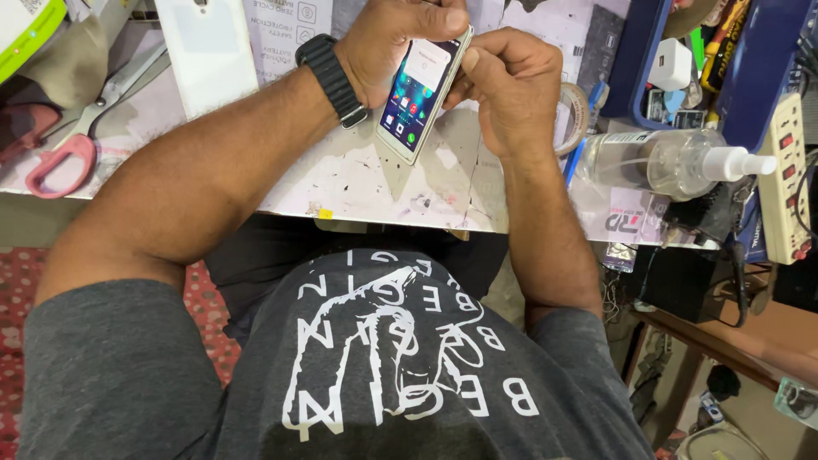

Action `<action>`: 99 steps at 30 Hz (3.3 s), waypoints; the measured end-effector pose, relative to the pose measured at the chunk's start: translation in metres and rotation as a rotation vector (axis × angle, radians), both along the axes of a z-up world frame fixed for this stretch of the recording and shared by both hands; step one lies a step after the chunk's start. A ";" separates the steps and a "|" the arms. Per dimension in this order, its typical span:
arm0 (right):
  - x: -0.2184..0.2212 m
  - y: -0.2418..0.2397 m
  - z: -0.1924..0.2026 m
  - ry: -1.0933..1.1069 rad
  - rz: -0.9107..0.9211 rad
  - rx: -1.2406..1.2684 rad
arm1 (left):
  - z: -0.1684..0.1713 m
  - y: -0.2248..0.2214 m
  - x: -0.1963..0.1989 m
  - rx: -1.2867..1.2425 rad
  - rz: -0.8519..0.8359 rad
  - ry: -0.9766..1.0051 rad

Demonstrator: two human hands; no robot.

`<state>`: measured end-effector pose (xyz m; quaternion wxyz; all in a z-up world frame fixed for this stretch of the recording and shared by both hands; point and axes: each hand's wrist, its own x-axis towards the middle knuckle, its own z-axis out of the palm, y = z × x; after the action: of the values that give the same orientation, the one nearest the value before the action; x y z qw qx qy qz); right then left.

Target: The person removes the back cover of a white smartphone, then uses a thin tool to pry and separate the screen assembly from the frame. The person repeatedly presses the power button to test the display while continuing to work on the edges of the device.

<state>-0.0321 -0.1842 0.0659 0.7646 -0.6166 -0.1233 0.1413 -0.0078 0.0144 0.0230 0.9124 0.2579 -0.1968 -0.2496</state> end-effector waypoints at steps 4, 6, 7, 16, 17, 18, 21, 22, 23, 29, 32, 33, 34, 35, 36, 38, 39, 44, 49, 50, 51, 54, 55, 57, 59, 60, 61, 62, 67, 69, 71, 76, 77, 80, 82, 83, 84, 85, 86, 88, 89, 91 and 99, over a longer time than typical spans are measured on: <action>-0.002 0.004 0.001 0.019 -0.007 0.032 | -0.003 -0.001 0.001 -0.035 -0.042 0.046; -0.005 0.006 0.004 0.031 0.002 0.054 | -0.003 0.000 0.001 -0.049 -0.064 0.063; -0.005 0.008 0.006 0.033 0.011 0.068 | -0.002 0.000 0.001 -0.056 -0.071 0.063; -0.006 0.007 0.007 0.030 0.007 0.054 | 0.000 0.000 -0.001 -0.016 -0.055 0.044; -0.006 0.007 0.007 0.026 0.012 0.053 | 0.000 0.000 -0.001 -0.015 -0.047 0.037; -0.006 0.006 0.007 0.021 0.016 0.053 | -0.001 0.000 0.000 -0.018 -0.046 0.040; -0.005 0.006 0.006 0.016 0.008 0.038 | -0.004 -0.002 0.000 -0.027 -0.040 0.038; -0.005 0.006 0.005 0.017 0.005 0.036 | -0.004 -0.002 0.001 -0.032 -0.037 0.030; -0.005 0.005 0.005 0.018 0.002 0.034 | -0.005 -0.002 0.001 -0.037 -0.034 0.022; -0.003 0.002 0.004 0.019 0.024 0.047 | -0.004 -0.004 0.000 -0.003 0.013 -0.014; -0.002 0.001 0.005 0.047 0.015 0.043 | -0.001 -0.005 0.000 0.016 0.046 -0.019; -0.002 0.000 0.005 0.059 0.011 0.044 | -0.001 -0.004 0.000 0.032 0.045 -0.017; -0.001 0.000 0.004 0.069 -0.001 0.035 | -0.001 -0.004 -0.001 0.047 0.046 -0.014; 0.000 0.000 0.003 0.078 -0.013 0.025 | 0.000 -0.004 -0.002 0.063 0.047 -0.012; 0.001 -0.001 0.002 0.088 -0.024 0.014 | 0.000 -0.004 -0.003 0.089 0.077 -0.018; 0.003 -0.002 0.000 0.085 -0.039 0.010 | -0.001 -0.007 -0.004 0.139 0.139 -0.027; 0.004 -0.002 0.000 0.084 -0.046 0.008 | -0.002 -0.007 -0.003 0.152 0.143 -0.022; 0.007 -0.003 -0.001 0.154 -0.086 -0.020 | -0.006 -0.013 -0.002 0.173 0.075 0.172; 0.006 -0.004 0.002 0.182 -0.039 0.017 | -0.016 -0.018 0.004 0.167 0.182 0.023; 0.006 -0.005 0.002 0.183 -0.025 0.031 | -0.018 -0.020 0.004 0.177 0.220 -0.036; 0.006 -0.006 0.002 0.184 -0.012 0.045 | -0.020 -0.020 0.004 0.184 0.211 -0.026; 0.005 -0.007 0.002 0.164 0.014 0.057 | -0.021 -0.020 0.005 0.200 0.195 -0.015; 0.005 -0.007 0.002 0.164 0.015 0.057 | -0.020 -0.020 0.005 0.202 0.200 -0.021; 0.005 -0.007 0.001 0.163 0.014 0.058 | -0.018 -0.020 0.004 0.213 0.212 -0.031; 0.006 -0.007 0.002 0.155 0.019 0.045 | -0.017 -0.019 0.003 0.228 0.226 -0.038; 0.006 -0.008 0.002 0.152 0.021 0.039 | -0.017 -0.019 0.003 0.215 0.210 -0.034; 0.006 -0.008 0.002 0.149 0.017 0.036 | -0.017 -0.019 0.004 0.202 0.194 -0.030; 0.005 -0.007 0.002 0.147 0.014 0.034 | -0.017 -0.019 0.004 0.189 0.178 -0.026; 0.005 -0.008 0.002 0.152 0.006 0.026 | -0.017 -0.020 0.004 0.218 0.200 -0.046; 0.005 -0.008 0.001 0.148 0.008 0.033 | -0.017 -0.020 0.004 0.233 0.209 -0.054; 0.006 -0.009 -0.001 0.158 -0.007 0.029 | -0.017 -0.019 0.005 0.247 0.214 -0.072; 0.007 -0.012 -0.002 0.137 0.070 0.086 | -0.018 -0.020 0.004 0.149 0.170 0.037; 0.007 -0.013 0.001 0.142 0.083 0.083 | -0.018 -0.021 0.004 0.146 0.174 0.069; 0.007 -0.012 0.009 0.176 0.121 0.060 | -0.018 -0.020 0.004 0.154 0.246 0.068; 0.006 -0.010 0.013 0.201 0.138 0.023 | -0.018 -0.019 0.006 0.195 0.336 0.021; 0.007 -0.009 0.014 0.211 0.144 -0.004 | -0.018 -0.020 0.007 0.215 0.380 -0.003; 0.007 -0.009 0.014 0.221 0.149 -0.032 | -0.019 -0.020 0.007 0.227 0.381 0.007; 0.006 -0.008 0.014 0.209 0.164 -0.056 | -0.019 -0.019 0.007 0.238 0.381 0.016; 0.005 -0.007 0.012 0.197 0.182 -0.079 | -0.020 -0.018 0.008 0.250 0.385 0.026; 0.005 -0.007 0.010 0.187 0.224 -0.111 | -0.023 -0.020 0.011 0.289 0.366 0.096; 0.006 -0.007 0.010 0.188 0.247 -0.119 | -0.026 -0.021 0.013 0.308 0.356 0.133; 0.006 -0.006 0.007 0.214 0.270 -0.100 | -0.036 -0.023 0.018 0.253 0.280 0.240; -0.003 0.017 0.005 0.314 0.449 0.117 | -0.070 -0.031 0.038 0.224 0.225 0.418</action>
<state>-0.0351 -0.1677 0.0706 0.7582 -0.4994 -0.1447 0.3935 0.0297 -0.0168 -0.0473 0.9210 0.3205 0.0551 -0.2146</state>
